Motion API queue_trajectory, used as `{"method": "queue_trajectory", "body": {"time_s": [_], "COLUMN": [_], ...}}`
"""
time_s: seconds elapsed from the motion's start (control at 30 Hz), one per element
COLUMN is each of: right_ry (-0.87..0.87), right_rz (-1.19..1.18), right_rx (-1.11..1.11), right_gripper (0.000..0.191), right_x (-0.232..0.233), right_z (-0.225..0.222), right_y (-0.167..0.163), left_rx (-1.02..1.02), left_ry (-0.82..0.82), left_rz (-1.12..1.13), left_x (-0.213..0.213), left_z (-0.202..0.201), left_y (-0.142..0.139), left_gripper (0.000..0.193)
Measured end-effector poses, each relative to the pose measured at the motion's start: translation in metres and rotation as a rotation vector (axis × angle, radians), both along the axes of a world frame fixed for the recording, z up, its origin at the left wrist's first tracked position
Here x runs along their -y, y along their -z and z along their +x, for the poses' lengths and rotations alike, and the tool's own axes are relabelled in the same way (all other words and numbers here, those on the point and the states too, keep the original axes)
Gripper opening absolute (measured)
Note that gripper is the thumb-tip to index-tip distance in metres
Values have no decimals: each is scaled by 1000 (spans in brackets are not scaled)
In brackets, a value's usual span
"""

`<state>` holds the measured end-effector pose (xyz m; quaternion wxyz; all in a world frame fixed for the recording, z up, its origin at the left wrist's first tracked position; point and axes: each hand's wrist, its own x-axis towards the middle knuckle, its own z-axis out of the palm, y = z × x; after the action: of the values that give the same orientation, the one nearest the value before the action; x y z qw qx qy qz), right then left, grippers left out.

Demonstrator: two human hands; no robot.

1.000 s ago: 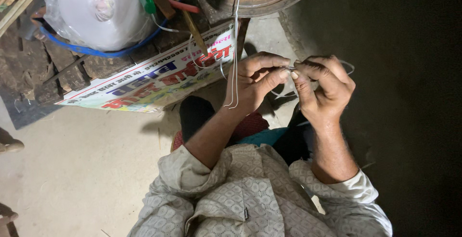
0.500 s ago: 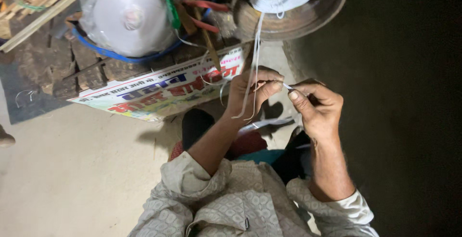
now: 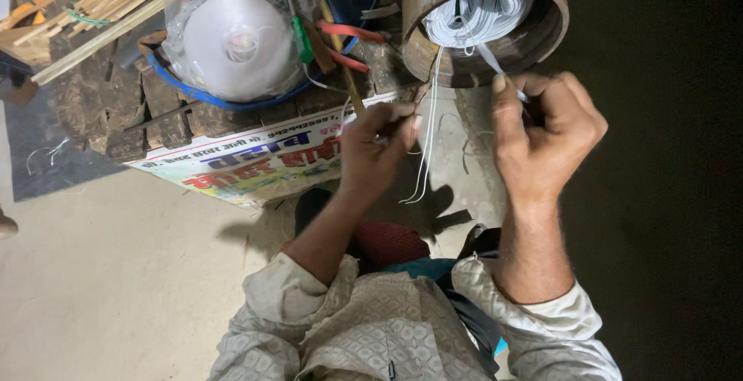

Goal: The person sits on the floor and cuts white plastic strips with scissors, then folds and twists the strips by hand and inserts them into a metal cylinder holding a bundle of similar strips, repeating the cut-and-insert cycle.

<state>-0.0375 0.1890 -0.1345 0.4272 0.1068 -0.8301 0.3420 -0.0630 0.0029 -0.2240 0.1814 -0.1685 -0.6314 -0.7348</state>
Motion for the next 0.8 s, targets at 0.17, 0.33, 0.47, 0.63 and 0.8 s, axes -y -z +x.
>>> {"method": "queue_trajectory", "body": {"time_s": [0.17, 0.33, 0.47, 0.63, 0.8], "right_ry": [-45, -27, -20, -33, 17], "right_rz": [-18, 87, 125, 119, 150], "right_rx": [93, 129, 126, 121, 149], "right_gripper": [16, 14, 10, 10, 11], "right_x": [7, 13, 18, 19, 15], "right_z": [3, -4, -7, -5, -8], "right_y": [-23, -33, -38, -40, -37], "left_rx": [-95, -469, -356, -96, -249], "left_ry": [-123, -337, -226, -189, -225], "left_rz": [-336, -171, -303, -319, -255], "left_x": [-21, -30, -36, -43, -46], "left_z": [10, -5, 2, 10, 3], "left_y": [-27, -41, -39, -39, -50], "left_gripper": [35, 43, 74, 84, 85]}}
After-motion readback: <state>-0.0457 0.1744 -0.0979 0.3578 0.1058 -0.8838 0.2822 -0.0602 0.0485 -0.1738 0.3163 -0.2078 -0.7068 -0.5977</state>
